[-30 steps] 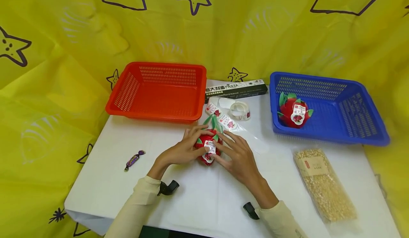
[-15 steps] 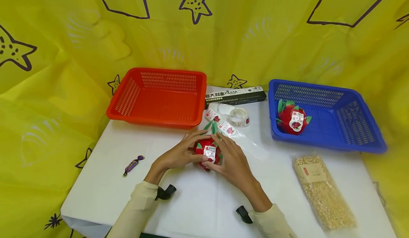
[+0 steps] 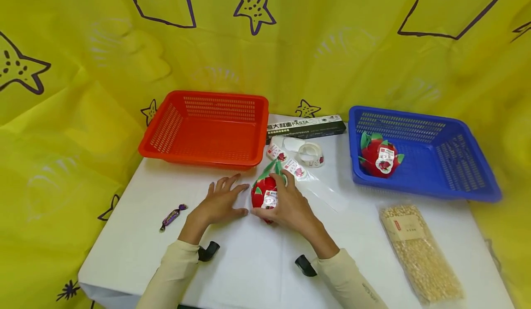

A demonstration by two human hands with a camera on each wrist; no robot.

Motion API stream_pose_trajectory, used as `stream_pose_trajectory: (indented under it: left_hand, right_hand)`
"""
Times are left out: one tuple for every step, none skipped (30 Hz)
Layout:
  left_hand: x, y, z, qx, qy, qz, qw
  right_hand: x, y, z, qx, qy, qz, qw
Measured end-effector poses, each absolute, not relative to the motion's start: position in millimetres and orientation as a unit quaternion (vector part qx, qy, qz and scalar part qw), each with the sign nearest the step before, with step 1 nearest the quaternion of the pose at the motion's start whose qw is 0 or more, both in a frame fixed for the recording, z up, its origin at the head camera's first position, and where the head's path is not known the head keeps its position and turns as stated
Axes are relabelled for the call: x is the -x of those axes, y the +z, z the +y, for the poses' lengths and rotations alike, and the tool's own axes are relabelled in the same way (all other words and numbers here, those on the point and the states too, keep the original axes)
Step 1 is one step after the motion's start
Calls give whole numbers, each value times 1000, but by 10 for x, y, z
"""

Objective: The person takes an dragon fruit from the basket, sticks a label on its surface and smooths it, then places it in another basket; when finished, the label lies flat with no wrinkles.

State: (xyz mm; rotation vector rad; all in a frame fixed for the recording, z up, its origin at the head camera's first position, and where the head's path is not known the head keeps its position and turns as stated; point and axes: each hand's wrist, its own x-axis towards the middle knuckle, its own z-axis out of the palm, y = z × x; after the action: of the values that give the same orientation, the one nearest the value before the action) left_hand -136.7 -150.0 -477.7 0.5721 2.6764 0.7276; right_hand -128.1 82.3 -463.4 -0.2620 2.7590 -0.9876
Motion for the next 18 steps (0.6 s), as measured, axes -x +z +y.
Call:
stream_pose_trajectory:
  left_hand:
    - [1376, -4788, -1474, -195, 238, 938, 159]
    - [1384, -4793, -1448, -188, 229, 941, 166]
    - [1394, -4797, -1426, -182, 225, 942, 173]
    - [1405, -4800, -1407, -177, 223, 942, 177]
    - [1414, -4802, -1392, -175, 223, 942, 178]
    - [1420, -4768, -1371, -169, 220, 943, 185]
    - [1426, -4773, -1363, -167, 219, 943, 185]
    - [1432, -4778, -1357, -165, 218, 944, 186]
    - [1437, -4784, -1353, -163, 217, 944, 186]
    - [1438, -4793, -1353, -163, 215, 945, 186]
    - [1440, -4800, -1352, -164, 215, 945, 186]
    - [1440, -4807, -1353, -163, 215, 944, 187]
    - [1438, -4813, -1356, -162, 217, 944, 188]
    - [1436, -4815, -1357, -161, 218, 944, 188]
    - [1435, -4816, -1360, -160, 219, 944, 188]
    - [1432, -4816, -1362, -158, 220, 944, 188]
    - [1430, -4814, -1363, -156, 222, 944, 187]
    - [1428, -4813, -1363, -154, 223, 944, 187]
  right_hand:
    - [1278, -4640, 822, 86, -339, 932, 95]
    - [1274, -4650, 822, 84, -343, 931, 91]
    - [1269, -4659, 822, 83, -346, 930, 87]
    - [1265, -4669, 822, 82, -350, 930, 82]
    - [1258, -4678, 821, 82, -353, 929, 76]
    - [1253, -4685, 820, 83, -358, 927, 71]
    - [1249, -4694, 819, 82, -362, 926, 68]
    - [1244, -4700, 816, 79, -367, 924, 67]
    - [1239, -4707, 815, 77, -371, 923, 66]
    - [1232, -4713, 812, 75, -375, 922, 67]
    - [1225, -4715, 808, 71, -378, 920, 70]
    - [1222, -4712, 802, 66, -379, 920, 75]
    - [1220, -4708, 796, 63, -375, 922, 79]
    - [1220, -4698, 786, 59, -371, 923, 80]
    - [1225, -4686, 775, 56, -365, 926, 82]
    - [1235, -4672, 760, 53, -359, 928, 82]
    - [1247, -4658, 744, 50, -353, 931, 81]
    - [1262, -4648, 728, 48, -345, 934, 79]
